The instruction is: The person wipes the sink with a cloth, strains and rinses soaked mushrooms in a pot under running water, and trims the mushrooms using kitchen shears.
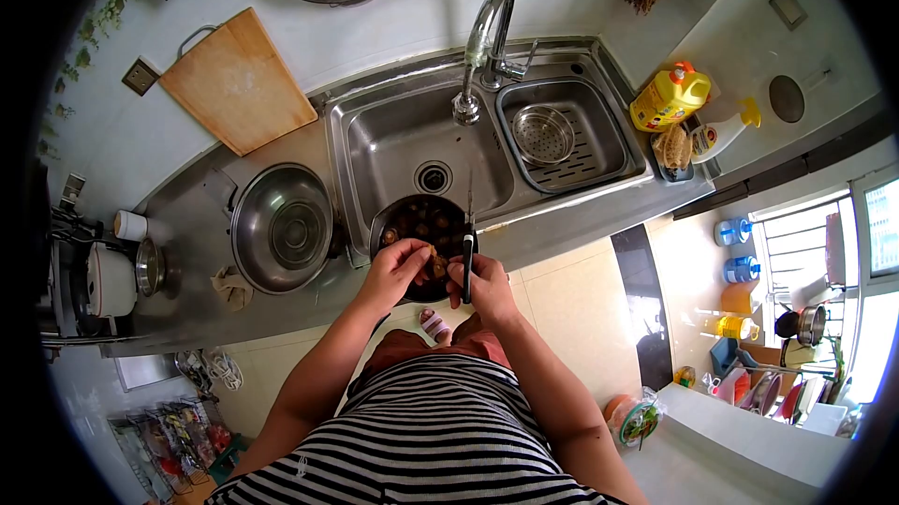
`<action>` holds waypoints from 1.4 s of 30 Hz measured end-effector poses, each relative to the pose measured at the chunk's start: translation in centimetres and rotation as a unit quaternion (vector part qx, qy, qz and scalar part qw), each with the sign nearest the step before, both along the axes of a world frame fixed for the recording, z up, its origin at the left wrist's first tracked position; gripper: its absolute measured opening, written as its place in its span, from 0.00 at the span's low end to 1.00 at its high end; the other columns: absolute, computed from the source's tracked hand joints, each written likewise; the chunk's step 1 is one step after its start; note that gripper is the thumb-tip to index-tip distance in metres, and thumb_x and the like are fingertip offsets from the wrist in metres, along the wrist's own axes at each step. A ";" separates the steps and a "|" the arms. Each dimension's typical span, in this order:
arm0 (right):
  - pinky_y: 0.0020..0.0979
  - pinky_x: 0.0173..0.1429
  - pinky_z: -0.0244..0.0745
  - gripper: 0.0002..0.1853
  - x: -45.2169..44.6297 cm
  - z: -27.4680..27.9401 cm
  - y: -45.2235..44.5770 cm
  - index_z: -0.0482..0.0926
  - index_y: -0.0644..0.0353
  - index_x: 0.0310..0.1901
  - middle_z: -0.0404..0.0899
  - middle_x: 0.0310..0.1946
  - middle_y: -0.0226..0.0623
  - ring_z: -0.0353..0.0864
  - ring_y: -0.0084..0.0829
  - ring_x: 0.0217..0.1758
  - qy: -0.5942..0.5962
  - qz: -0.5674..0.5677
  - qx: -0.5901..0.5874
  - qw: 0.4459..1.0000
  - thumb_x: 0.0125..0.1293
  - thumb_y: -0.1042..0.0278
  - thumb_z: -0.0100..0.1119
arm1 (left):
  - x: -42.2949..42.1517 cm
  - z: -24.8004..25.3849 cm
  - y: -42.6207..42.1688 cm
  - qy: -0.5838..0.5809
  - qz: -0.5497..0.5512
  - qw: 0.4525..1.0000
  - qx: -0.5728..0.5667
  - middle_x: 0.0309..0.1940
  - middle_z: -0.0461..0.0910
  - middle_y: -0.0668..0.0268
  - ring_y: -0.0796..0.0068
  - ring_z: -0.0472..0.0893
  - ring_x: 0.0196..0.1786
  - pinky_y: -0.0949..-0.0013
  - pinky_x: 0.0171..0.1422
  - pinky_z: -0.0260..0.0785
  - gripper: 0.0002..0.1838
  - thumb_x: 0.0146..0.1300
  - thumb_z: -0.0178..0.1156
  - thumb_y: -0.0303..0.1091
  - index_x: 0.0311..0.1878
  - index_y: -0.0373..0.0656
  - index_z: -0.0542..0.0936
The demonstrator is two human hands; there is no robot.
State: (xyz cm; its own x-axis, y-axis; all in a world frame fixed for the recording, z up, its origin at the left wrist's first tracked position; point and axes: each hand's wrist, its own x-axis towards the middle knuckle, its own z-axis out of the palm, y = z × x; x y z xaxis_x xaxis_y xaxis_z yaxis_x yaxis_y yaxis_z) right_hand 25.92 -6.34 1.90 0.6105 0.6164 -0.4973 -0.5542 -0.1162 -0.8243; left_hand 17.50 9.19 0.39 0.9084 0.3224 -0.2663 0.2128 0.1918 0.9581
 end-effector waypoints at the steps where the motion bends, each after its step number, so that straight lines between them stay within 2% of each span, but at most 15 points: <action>1: 0.26 0.23 0.70 0.16 0.0 0.0 0.0 0.74 0.73 0.42 0.76 0.22 0.37 0.74 0.26 0.18 0.000 -0.003 0.006 1.000 0.61 0.65 0.59 | 0.0 -0.1 0.0 -0.002 0.005 1.000 -0.014 0.28 0.77 0.72 0.85 0.74 0.29 0.79 0.32 0.67 0.10 0.70 0.54 0.35 0.44 0.37 0.77; 5: 0.26 0.23 0.70 0.16 0.0 0.1 -0.1 0.74 0.73 0.41 0.75 0.22 0.37 0.74 0.26 0.18 -0.001 -0.004 0.001 1.000 0.61 0.64 0.59 | 0.0 0.1 -0.1 0.009 0.000 1.000 -0.003 0.29 0.78 0.70 0.83 0.75 0.29 0.78 0.32 0.67 0.10 0.71 0.52 0.35 0.44 0.37 0.76; 13: 0.25 0.23 0.70 0.15 -0.4 -0.3 -0.2 0.75 0.71 0.39 0.75 0.21 0.36 0.74 0.25 0.18 -0.003 -0.010 -0.002 1.000 0.62 0.64 0.59 | -0.2 -0.5 0.3 0.007 0.020 0.997 -0.076 0.36 0.81 0.64 0.79 0.78 0.29 0.77 0.32 0.70 0.12 0.73 0.46 0.40 0.46 0.40 0.72; 20: 0.25 0.23 0.70 0.15 -0.4 -0.1 1.3 0.77 0.69 0.38 0.77 0.22 0.37 0.74 0.24 0.17 -0.024 -0.024 -0.039 0.999 0.64 0.62 0.58 | 0.0 -0.8 0.7 0.049 0.072 0.984 -0.159 0.32 0.79 0.69 0.79 0.78 0.28 0.77 0.31 0.70 0.11 0.72 0.48 0.40 0.43 0.43 0.74; 23: 0.25 0.25 0.70 0.15 -0.3 0.0 1.9 0.76 0.70 0.40 0.79 0.24 0.39 0.76 0.25 0.19 -0.035 0.002 -0.068 0.997 0.63 0.63 0.59 | 0.1 -1.4 1.0 0.069 0.076 0.978 -0.181 0.31 0.77 0.71 0.80 0.77 0.28 0.77 0.32 0.69 0.09 0.71 0.49 0.38 0.43 0.44 0.75; 29: 0.26 0.26 0.73 0.13 -0.3 -0.3 2.4 0.77 0.71 0.39 0.82 0.29 0.43 0.78 0.26 0.21 -0.094 0.040 -0.095 0.990 0.63 0.66 0.58 | 0.1 -1.5 1.6 0.082 0.096 0.967 -0.220 0.37 0.78 0.70 0.81 0.75 0.32 0.76 0.34 0.69 0.12 0.67 0.46 0.30 0.48 0.44 0.76; 31: 0.26 0.26 0.74 0.13 0.0 -0.4 2.2 0.76 0.72 0.39 0.83 0.29 0.42 0.79 0.26 0.22 -0.175 0.093 -0.156 0.968 0.63 0.67 0.58 | 0.1 -1.4 1.7 0.091 0.102 0.971 -0.198 0.40 0.79 0.69 0.80 0.76 0.35 0.75 0.38 0.71 0.15 0.64 0.46 0.27 0.51 0.44 0.76; 34: 0.26 0.26 0.74 0.12 0.0 0.9 2.1 0.76 0.72 0.41 0.83 0.29 0.41 0.79 0.25 0.21 -0.157 0.097 -0.163 0.969 0.62 0.69 0.57 | 0.2 -2.2 2.1 0.075 0.109 0.973 -0.191 0.43 0.79 0.69 0.79 0.78 0.39 0.74 0.41 0.72 0.16 0.64 0.47 0.26 0.54 0.44 0.75; 38: 0.25 0.25 0.74 0.13 -0.2 -0.4 1.2 0.75 0.72 0.44 0.83 0.29 0.41 0.78 0.25 0.20 -0.146 0.081 -0.142 0.976 0.63 0.70 0.57 | 0.8 -3.5 2.9 0.043 0.129 0.976 -0.172 0.44 0.80 0.66 0.78 0.78 0.41 0.73 0.43 0.73 0.16 0.64 0.49 0.26 0.54 0.42 0.75; 39: 0.26 0.25 0.74 0.11 -0.3 -0.4 1.0 0.76 0.70 0.39 0.83 0.27 0.39 0.79 0.25 0.20 -0.140 0.058 -0.137 0.979 0.62 0.69 0.58 | 1.0 -4.6 3.3 0.011 0.110 0.994 -0.018 0.44 0.80 0.63 0.74 0.79 0.42 0.70 0.44 0.73 0.15 0.64 0.50 0.26 0.53 0.41 0.76; 40: 0.28 0.25 0.74 0.10 -0.4 -0.5 0.7 0.78 0.68 0.35 0.83 0.25 0.38 0.80 0.26 0.20 -0.134 0.035 -0.132 0.982 0.62 0.68 0.59 | 1.0 -5.7 3.5 -0.021 0.088 0.986 0.137 0.44 0.80 0.60 0.70 0.80 0.42 0.68 0.44 0.74 0.15 0.63 0.52 0.25 0.53 0.40 0.76; 41: 0.28 0.25 0.74 0.10 -0.3 -0.3 0.4 0.78 0.68 0.35 0.83 0.25 0.38 0.80 0.26 0.20 -0.133 0.035 -0.132 0.982 0.62 0.68 0.59 | 1.0 -5.0 3.7 -0.020 0.088 0.986 0.137 0.44 0.80 0.60 0.70 0.80 0.42 0.68 0.44 0.74 0.15 0.63 0.52 0.25 0.53 0.40 0.76; 42: 0.26 0.25 0.74 0.11 -0.2 0.1 0.0 0.76 0.70 0.40 0.83 0.27 0.38 0.79 0.25 0.20 -0.133 0.052 -0.137 0.980 0.63 0.69 0.58 | 0.9 -3.6 3.7 -0.021 0.036 0.955 0.295 0.43 0.80 0.58 0.67 0.80 0.43 0.64 0.46 0.74 0.14 0.61 0.53 0.24 0.51 0.39 0.77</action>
